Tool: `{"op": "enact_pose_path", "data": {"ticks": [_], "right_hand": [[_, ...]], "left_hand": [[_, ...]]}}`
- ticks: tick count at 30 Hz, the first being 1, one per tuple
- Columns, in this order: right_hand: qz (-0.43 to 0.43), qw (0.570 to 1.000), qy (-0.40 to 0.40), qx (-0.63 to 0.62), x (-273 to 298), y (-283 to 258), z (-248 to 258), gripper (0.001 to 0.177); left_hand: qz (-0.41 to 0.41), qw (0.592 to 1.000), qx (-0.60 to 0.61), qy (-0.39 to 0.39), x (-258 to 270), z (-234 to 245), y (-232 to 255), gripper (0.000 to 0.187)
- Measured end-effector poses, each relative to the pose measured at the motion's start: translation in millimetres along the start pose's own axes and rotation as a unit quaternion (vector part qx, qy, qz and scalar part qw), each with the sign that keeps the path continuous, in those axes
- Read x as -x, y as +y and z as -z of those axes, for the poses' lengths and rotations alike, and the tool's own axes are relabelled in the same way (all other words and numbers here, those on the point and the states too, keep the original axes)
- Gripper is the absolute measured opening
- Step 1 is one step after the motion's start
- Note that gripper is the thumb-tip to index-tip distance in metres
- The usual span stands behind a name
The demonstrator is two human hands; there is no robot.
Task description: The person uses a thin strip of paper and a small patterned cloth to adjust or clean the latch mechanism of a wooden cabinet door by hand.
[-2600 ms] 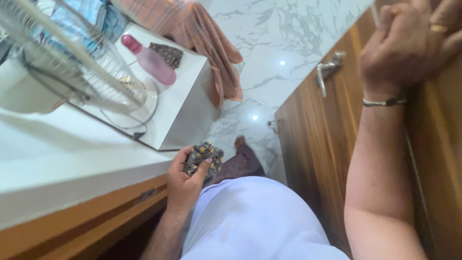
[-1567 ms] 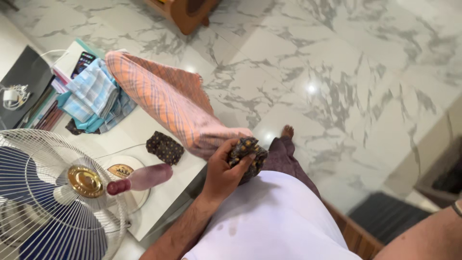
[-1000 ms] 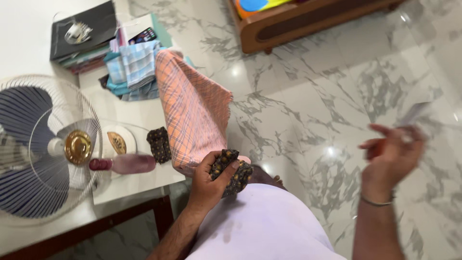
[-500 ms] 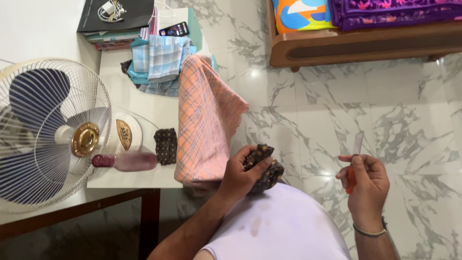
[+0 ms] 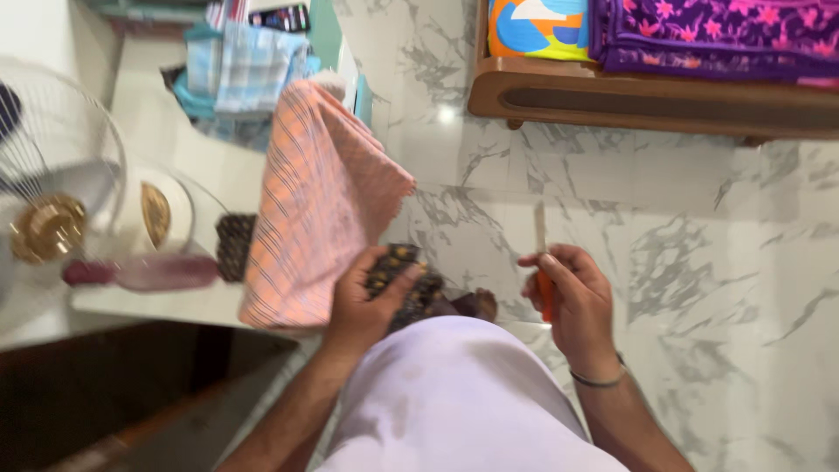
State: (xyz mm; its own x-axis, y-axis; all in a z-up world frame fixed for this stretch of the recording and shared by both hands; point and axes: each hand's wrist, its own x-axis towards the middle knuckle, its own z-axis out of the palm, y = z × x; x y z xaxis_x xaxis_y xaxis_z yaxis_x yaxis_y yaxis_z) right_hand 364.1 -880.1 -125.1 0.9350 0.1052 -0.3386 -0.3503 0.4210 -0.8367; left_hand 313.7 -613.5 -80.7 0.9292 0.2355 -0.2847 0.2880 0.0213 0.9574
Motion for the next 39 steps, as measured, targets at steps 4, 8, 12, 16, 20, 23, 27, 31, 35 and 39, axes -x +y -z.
{"op": "enact_pose_path", "data": {"ticks": [4,8,12,16,20,23,27,31,35,39], "right_hand": [[-0.009,0.994,-0.103,-0.034,-36,-24,11,0.013],[-0.044,0.984,-0.166,-0.039,-56,-37,17,0.012],[-0.081,0.969,-0.235,-0.009,-62,-34,7,0.012],[-0.134,0.940,-0.312,0.037,-52,-18,-10,0.013],[-0.147,0.883,-0.430,0.121,-26,13,-33,0.014],[-0.129,0.816,-0.523,0.210,7,37,-54,0.016],[-0.076,0.734,-0.596,0.317,56,66,-86,0.010],[-0.128,0.679,-0.632,0.349,91,89,-116,0.011],[-0.192,0.642,-0.656,0.349,122,110,-146,0.013],[-0.249,0.634,-0.631,0.370,149,124,-174,0.016]], "left_hand": [[-0.005,0.993,-0.020,0.118,29,-15,-13,0.026],[0.006,0.979,0.025,0.202,67,-40,-33,0.030],[0.021,0.960,0.070,0.269,103,-62,-46,0.030],[0.010,0.939,0.047,0.342,137,-72,-58,0.027],[-0.033,0.902,0.163,0.400,160,-70,-70,0.024],[-0.040,0.869,0.255,0.421,175,-61,-69,0.026],[-0.063,0.856,0.267,0.438,201,-42,-72,0.032],[-0.047,0.840,0.236,0.487,239,-10,-95,0.032],[-0.087,0.861,0.177,0.469,283,26,-108,0.039],[-0.031,0.887,0.047,0.458,327,58,-97,0.061]]}}
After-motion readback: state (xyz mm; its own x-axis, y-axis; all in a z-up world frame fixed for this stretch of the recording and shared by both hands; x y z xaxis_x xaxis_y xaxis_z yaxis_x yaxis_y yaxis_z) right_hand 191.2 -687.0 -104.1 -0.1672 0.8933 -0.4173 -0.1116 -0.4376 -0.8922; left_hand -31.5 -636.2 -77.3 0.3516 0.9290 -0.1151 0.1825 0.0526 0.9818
